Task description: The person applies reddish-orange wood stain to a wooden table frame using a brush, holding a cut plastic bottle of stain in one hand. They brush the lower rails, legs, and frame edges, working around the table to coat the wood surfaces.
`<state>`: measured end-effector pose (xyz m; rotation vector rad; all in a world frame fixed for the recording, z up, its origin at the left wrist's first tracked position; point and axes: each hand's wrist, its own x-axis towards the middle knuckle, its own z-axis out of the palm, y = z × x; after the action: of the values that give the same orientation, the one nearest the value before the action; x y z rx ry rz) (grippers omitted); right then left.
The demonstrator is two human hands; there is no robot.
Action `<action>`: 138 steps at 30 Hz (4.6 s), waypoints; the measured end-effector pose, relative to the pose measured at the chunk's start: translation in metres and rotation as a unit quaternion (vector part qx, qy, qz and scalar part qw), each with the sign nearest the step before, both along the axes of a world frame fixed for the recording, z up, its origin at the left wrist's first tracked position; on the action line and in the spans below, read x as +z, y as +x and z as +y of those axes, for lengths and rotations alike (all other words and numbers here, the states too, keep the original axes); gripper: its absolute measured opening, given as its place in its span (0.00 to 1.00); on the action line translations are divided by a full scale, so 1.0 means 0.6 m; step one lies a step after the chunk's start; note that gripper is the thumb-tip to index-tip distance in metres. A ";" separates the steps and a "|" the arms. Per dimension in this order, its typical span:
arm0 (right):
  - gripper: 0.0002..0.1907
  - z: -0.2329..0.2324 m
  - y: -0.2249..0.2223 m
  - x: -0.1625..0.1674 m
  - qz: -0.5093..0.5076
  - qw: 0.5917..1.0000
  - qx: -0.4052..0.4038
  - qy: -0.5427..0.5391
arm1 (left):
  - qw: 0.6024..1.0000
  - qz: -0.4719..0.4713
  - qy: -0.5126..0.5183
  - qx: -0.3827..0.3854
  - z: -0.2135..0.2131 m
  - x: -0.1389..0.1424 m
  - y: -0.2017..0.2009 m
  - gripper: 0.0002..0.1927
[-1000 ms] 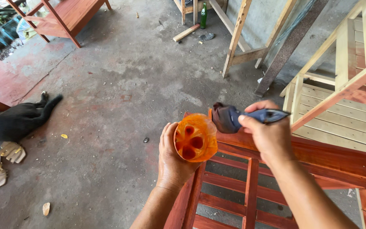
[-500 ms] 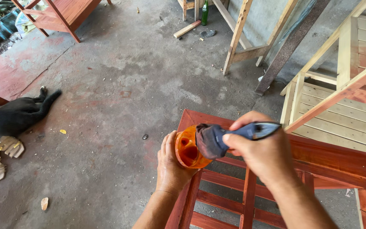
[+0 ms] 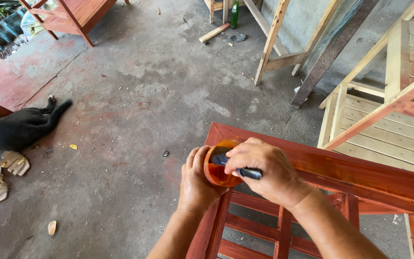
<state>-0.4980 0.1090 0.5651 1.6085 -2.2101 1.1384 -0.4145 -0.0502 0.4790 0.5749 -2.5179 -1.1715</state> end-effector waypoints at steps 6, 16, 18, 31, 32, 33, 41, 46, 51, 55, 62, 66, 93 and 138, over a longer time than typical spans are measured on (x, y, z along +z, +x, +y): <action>0.08 0.067 -0.027 -0.018 -0.166 0.978 -0.057 -0.110 | 0.999 0.016 -0.015 0.025 -0.021 0.005 -0.019 0.60; 0.06 0.079 -0.095 -0.180 -0.614 0.637 -0.248 -0.394 | 0.995 0.048 -0.043 0.077 -0.041 -0.018 -0.007 0.61; 0.07 0.082 -0.099 -0.208 -0.605 0.653 -0.297 -0.345 | 0.995 0.056 -0.044 0.069 -0.031 -0.017 -0.012 0.62; 0.05 0.481 -0.096 -0.288 -0.336 0.715 -0.515 -0.333 | 0.997 0.044 -0.032 0.052 0.009 0.010 -0.042 0.61; 0.05 0.516 -0.095 -0.300 -0.323 0.719 -0.522 -0.326 | 0.997 0.047 -0.029 0.050 0.013 0.011 -0.045 0.61; 0.04 0.550 -0.096 -0.308 -0.311 0.723 -0.528 -0.319 | 0.997 0.044 -0.028 0.048 0.016 0.012 -0.047 0.62; 0.03 0.637 -0.081 -0.334 -0.042 0.732 -0.679 0.032 | 0.998 -0.001 0.011 0.054 0.023 0.014 -0.036 0.65; 0.04 0.425 -0.032 -0.281 0.002 0.773 -0.620 0.131 | 0.995 0.029 -0.009 0.092 -0.013 0.017 -0.028 0.60; 0.05 0.143 0.019 -0.219 -0.049 0.877 -0.477 0.031 | 0.992 0.054 -0.022 0.113 -0.060 0.017 -0.010 0.60; 0.06 -0.006 0.027 -0.193 -0.036 0.911 -0.411 -0.009 | 0.989 0.056 -0.022 0.132 -0.094 0.016 0.005 0.60; 0.07 -0.116 0.004 -0.185 -0.046 0.933 -0.358 0.020 | 0.987 0.061 -0.032 0.144 -0.129 0.015 0.023 0.61; 0.06 -0.145 -0.010 -0.180 -0.094 0.948 -0.300 0.045 | 0.986 0.070 -0.037 0.146 -0.132 0.014 0.023 0.61; 0.09 -0.019 -0.070 -0.240 -0.653 0.607 -0.298 -0.340 | 0.991 0.063 -0.029 0.111 -0.070 0.023 -0.009 0.60; 0.09 0.797 -0.071 -0.253 0.028 0.783 -0.620 -0.039 | 0.999 0.043 -0.011 0.001 0.328 0.064 -0.104 0.62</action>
<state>-0.5405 0.5870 0.4136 -0.0784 -2.3315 0.6660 -0.4767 0.1465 0.5173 0.5110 -2.4539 -1.1405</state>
